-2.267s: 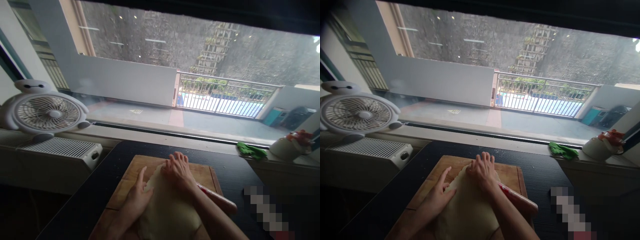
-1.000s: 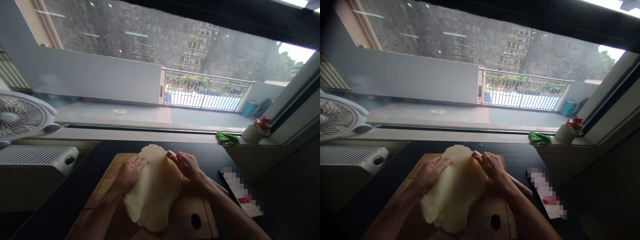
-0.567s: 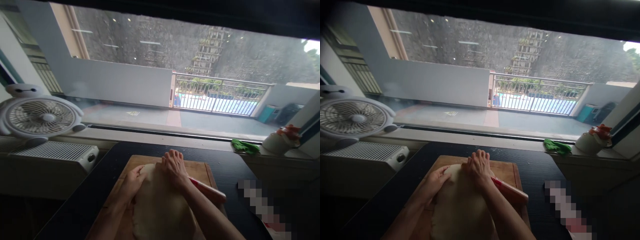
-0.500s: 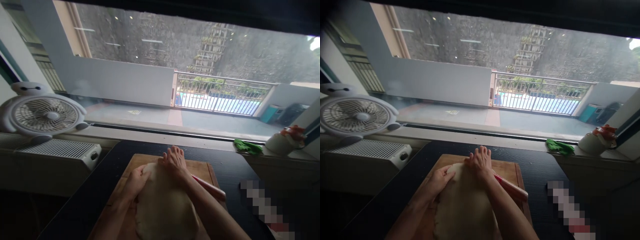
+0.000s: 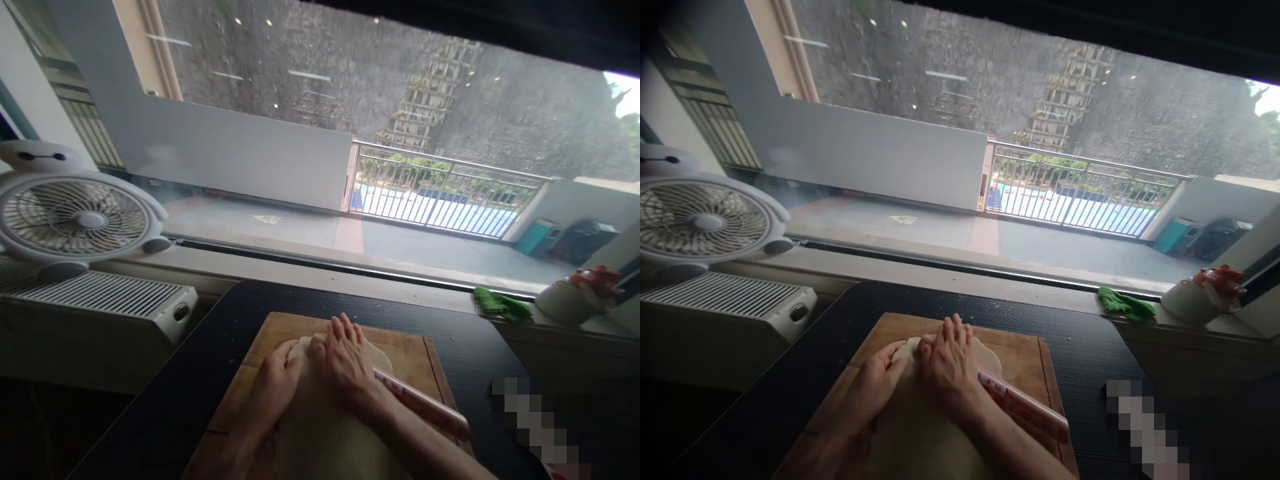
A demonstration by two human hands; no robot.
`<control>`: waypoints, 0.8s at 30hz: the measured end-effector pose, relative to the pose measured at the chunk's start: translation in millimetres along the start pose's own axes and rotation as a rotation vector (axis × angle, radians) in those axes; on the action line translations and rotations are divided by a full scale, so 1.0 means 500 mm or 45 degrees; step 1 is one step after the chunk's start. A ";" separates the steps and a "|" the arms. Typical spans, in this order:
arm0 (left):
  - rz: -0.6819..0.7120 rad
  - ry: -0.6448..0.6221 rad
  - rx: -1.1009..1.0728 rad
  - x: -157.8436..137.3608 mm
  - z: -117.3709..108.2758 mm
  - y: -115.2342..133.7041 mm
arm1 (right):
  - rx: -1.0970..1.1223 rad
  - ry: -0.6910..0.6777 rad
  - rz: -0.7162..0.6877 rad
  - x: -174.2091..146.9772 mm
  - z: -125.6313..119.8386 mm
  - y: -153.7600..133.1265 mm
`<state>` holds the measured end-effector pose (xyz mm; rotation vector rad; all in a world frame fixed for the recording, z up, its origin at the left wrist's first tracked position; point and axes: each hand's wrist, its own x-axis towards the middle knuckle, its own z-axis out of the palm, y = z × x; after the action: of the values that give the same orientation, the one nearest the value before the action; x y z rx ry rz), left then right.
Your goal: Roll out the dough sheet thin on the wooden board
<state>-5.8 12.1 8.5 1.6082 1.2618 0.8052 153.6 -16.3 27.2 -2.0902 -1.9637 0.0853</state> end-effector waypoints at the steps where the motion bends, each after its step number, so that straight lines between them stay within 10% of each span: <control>1: 0.018 0.004 0.006 0.000 0.001 -0.002 | 0.000 0.019 -0.051 -0.005 0.004 -0.004; 7: -0.004 -0.026 -0.009 0.001 0.003 -0.006 | -0.033 0.007 0.218 0.033 -0.003 0.008; 13: -0.004 -0.054 -0.043 -0.002 -0.001 0.003 | -0.039 0.116 -0.039 0.027 0.013 -0.006; 20: -0.233 -0.532 -0.103 0.011 -0.016 0.057 | -0.071 0.050 -0.080 0.019 -0.057 0.082; 24: -0.180 -0.518 -0.085 -0.014 0.011 0.118 | 0.150 0.024 -0.026 -0.051 -0.079 0.159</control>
<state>19.2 0.1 61.4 1.5149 1.0291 0.4004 237.7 -51.2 42.8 -1.9893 -1.9199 0.1730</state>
